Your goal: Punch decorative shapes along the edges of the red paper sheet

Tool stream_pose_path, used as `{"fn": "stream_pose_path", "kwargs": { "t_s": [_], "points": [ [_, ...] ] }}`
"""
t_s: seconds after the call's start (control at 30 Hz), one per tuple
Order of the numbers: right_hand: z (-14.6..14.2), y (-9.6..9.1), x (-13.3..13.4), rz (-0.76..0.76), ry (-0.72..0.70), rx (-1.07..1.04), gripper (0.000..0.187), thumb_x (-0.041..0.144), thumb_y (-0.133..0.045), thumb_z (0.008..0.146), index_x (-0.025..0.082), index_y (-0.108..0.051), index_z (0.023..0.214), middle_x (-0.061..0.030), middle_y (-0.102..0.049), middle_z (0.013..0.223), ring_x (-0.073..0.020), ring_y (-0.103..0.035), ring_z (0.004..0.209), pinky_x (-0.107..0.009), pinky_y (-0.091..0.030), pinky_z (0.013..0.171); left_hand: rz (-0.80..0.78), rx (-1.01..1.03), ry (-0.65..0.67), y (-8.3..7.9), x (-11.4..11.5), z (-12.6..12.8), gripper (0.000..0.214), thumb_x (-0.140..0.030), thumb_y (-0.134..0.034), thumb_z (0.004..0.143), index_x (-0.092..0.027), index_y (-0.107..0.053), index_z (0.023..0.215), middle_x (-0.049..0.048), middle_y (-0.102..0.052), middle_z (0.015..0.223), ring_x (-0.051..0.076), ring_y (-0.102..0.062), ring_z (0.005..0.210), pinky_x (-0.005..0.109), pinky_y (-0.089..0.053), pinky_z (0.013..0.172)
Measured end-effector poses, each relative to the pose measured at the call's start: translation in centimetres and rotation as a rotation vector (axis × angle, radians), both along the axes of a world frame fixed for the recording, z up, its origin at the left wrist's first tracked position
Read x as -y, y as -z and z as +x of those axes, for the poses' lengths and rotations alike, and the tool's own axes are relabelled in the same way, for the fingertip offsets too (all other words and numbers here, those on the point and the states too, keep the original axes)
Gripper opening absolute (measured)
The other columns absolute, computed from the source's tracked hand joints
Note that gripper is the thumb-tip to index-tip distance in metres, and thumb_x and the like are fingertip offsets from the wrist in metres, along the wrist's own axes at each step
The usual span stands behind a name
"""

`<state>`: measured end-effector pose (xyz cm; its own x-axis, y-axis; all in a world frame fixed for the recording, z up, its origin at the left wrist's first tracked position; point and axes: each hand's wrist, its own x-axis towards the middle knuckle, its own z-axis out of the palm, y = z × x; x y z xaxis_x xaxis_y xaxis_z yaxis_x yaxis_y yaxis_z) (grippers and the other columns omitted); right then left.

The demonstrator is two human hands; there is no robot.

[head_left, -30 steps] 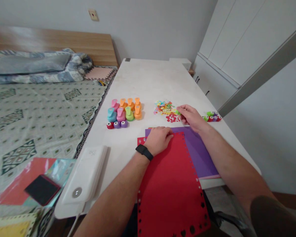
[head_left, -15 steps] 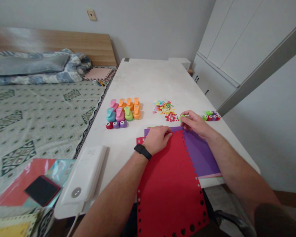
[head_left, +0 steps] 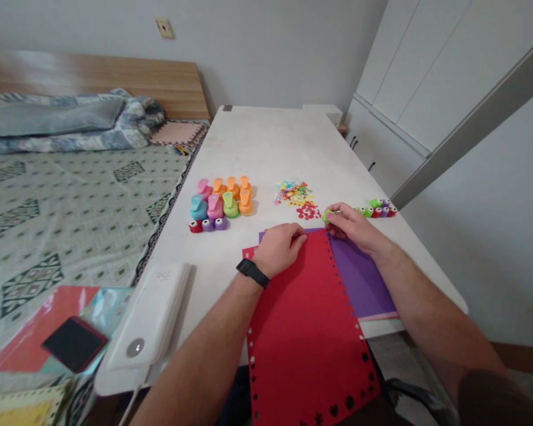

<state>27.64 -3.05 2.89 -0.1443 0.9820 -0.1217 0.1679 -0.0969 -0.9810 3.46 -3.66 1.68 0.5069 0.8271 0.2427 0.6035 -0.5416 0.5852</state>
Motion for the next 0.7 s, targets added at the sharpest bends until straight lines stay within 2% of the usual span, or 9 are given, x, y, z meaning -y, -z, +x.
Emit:
{"fn": "stream_pose_path", "kwargs": {
  "t_s": [0.3, 0.7],
  "points": [
    [-0.23, -0.39, 0.35, 0.022, -0.064, -0.023, 0.033, 0.048, -0.073, 0.088, 0.022, -0.06, 0.106, 0.0034, -0.064, 0.076, -0.0104, -0.053, 0.061, -0.023, -0.032, 0.053, 0.005, -0.011, -0.021, -0.23, 0.11, -0.03, 0.016, -0.03, -0.055, 0.1, -0.02, -0.069, 0.098, 0.0042, -0.076, 0.095, 0.021, -0.068, 0.088, 0.033, -0.049, 0.08],
    [0.07, -0.2, 0.31, 0.054, -0.122, 0.024, 0.035, 0.048, -0.069, 0.091, 0.021, -0.061, 0.113, 0.0037, -0.061, 0.077, -0.011, -0.05, 0.062, -0.025, -0.032, 0.053, 0.006, -0.014, -0.03, -0.11, 0.09, -0.01, 0.017, -0.03, -0.055, 0.1, -0.021, -0.069, 0.098, 0.0043, -0.075, 0.095, 0.021, -0.068, 0.087, 0.033, -0.049, 0.077]
  ]
}}
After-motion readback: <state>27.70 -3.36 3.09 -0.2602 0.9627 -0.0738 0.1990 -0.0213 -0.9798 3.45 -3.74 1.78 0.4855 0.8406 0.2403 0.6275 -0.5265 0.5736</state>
